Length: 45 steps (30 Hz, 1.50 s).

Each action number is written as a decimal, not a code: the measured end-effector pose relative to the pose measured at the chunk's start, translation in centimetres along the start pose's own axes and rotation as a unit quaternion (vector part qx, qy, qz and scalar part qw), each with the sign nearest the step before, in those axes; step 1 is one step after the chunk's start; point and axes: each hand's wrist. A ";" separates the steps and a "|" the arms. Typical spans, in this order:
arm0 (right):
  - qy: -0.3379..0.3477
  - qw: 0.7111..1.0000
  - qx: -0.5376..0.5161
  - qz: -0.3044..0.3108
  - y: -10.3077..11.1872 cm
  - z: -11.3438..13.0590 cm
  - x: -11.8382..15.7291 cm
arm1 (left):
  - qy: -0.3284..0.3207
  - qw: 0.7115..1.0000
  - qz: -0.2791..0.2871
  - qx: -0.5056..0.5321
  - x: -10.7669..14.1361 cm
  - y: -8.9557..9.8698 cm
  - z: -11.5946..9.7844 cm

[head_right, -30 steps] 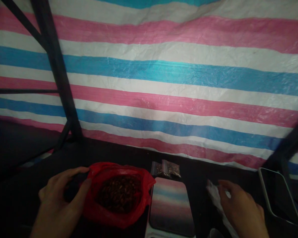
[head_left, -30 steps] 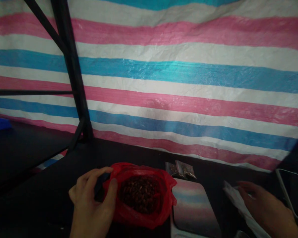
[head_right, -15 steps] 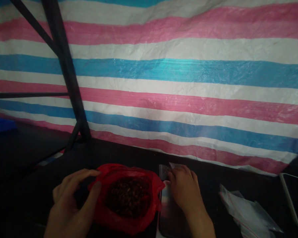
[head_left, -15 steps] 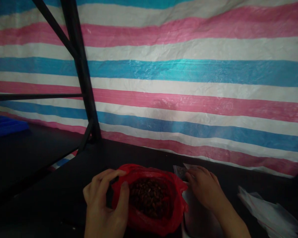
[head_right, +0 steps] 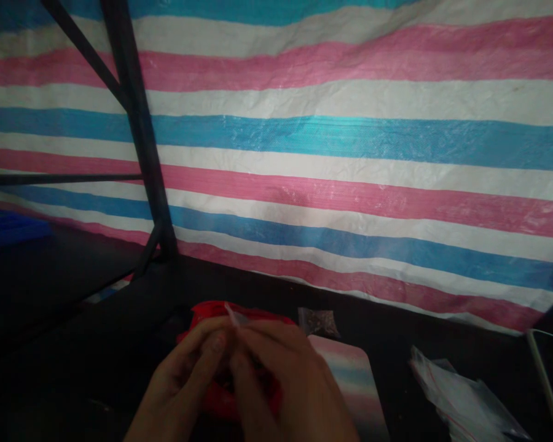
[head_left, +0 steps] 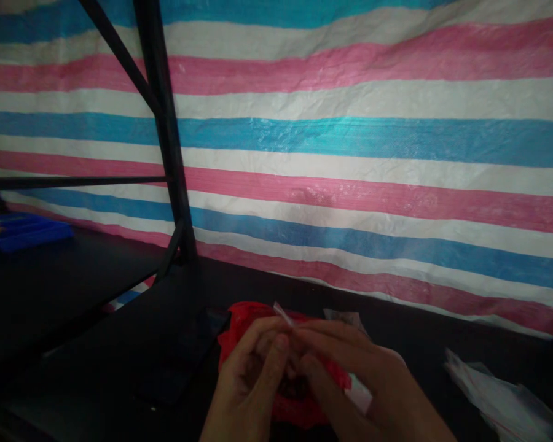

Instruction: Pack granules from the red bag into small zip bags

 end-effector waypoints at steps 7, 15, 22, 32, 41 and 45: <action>0.013 0.997 -0.033 0.065 -1.6 -0.8 0.3 | 0.090 0.989 0.012 0.113 -0.5 0.8 1.7; -0.055 0.997 -0.039 0.025 -2.5 -1.1 0.3 | 0.054 0.996 0.049 0.060 -0.6 0.6 1.8; -0.106 0.993 -0.049 0.018 -2.6 -2.1 0.5 | 0.037 0.995 0.080 0.047 -0.2 0.3 3.0; -0.144 0.978 -0.150 0.034 -2.4 -2.2 0.7 | 0.043 0.986 0.142 0.071 -0.3 1.3 3.1; -0.206 0.956 -0.211 0.004 -2.8 -1.5 0.5 | 0.014 0.991 0.129 -0.009 -0.6 0.9 2.9; -0.176 0.978 -0.088 -0.062 -3.0 -2.1 0.6 | -0.050 0.987 0.039 -0.146 -0.5 0.4 4.3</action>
Point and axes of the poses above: each hand's wrist, its own x-axis away from the middle knuckle, its own y-axis out of the back of the hand, z = x × y, and after that the axes turned 2 degrees about x, right-handed
